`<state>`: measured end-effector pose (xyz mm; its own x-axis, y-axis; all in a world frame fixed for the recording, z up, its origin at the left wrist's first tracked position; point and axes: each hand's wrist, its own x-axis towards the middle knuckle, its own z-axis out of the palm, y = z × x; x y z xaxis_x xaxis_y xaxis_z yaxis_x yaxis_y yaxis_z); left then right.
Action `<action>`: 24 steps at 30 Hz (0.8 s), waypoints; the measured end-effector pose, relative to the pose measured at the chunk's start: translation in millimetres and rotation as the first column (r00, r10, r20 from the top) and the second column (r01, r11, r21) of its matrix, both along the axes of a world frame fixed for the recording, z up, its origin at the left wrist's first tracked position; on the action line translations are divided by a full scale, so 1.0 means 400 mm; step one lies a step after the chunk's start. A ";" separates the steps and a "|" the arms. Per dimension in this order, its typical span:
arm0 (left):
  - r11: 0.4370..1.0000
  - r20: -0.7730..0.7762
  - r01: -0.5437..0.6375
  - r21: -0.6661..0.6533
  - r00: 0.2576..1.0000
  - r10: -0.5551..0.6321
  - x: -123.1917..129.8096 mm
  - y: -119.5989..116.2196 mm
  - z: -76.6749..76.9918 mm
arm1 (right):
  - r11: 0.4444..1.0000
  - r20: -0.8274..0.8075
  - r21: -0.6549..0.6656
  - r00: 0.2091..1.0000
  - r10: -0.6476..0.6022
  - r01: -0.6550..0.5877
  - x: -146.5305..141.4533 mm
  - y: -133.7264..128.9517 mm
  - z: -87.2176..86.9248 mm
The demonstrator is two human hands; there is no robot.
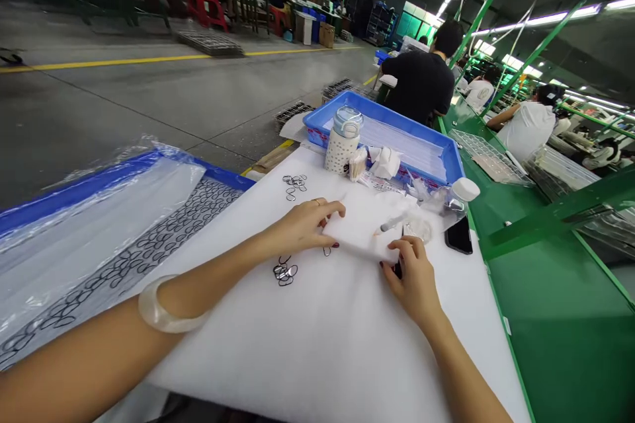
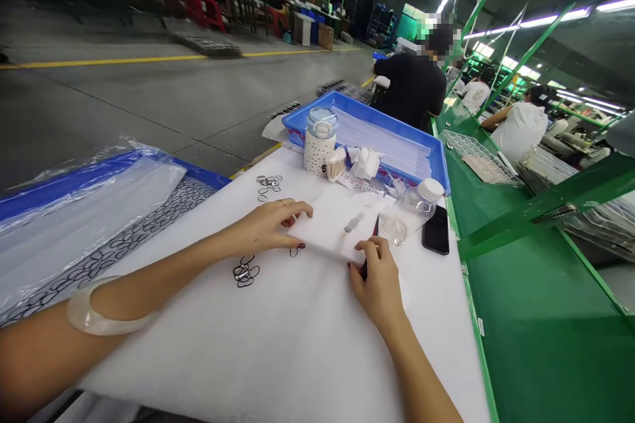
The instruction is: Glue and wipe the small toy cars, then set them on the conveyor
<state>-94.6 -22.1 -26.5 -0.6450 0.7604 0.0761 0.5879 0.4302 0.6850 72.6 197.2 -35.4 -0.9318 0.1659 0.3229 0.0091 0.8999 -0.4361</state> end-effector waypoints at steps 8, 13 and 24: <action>0.999 -0.057 -0.012 -0.038 0.998 0.010 0.009 -0.005 -0.009 | 0.963 -0.116 -0.260 0.992 0.046 -0.075 0.064 0.152 0.100; 0.998 -0.062 -0.009 -0.069 0.998 0.005 0.014 -0.006 -0.010 | 0.811 -0.084 -0.257 0.824 -0.561 0.526 0.061 0.327 0.064; 0.993 -0.082 0.024 -0.116 0.996 -0.034 0.016 -0.002 -0.014 | 0.585 0.224 -0.203 0.618 -0.753 0.786 -0.125 0.474 0.017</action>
<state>-88.2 -23.0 -32.3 -0.6178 0.7853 0.0400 0.6544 0.4852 0.5800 22.7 386.9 -28.6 -0.4390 0.8961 0.0651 0.7030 0.3877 -0.5963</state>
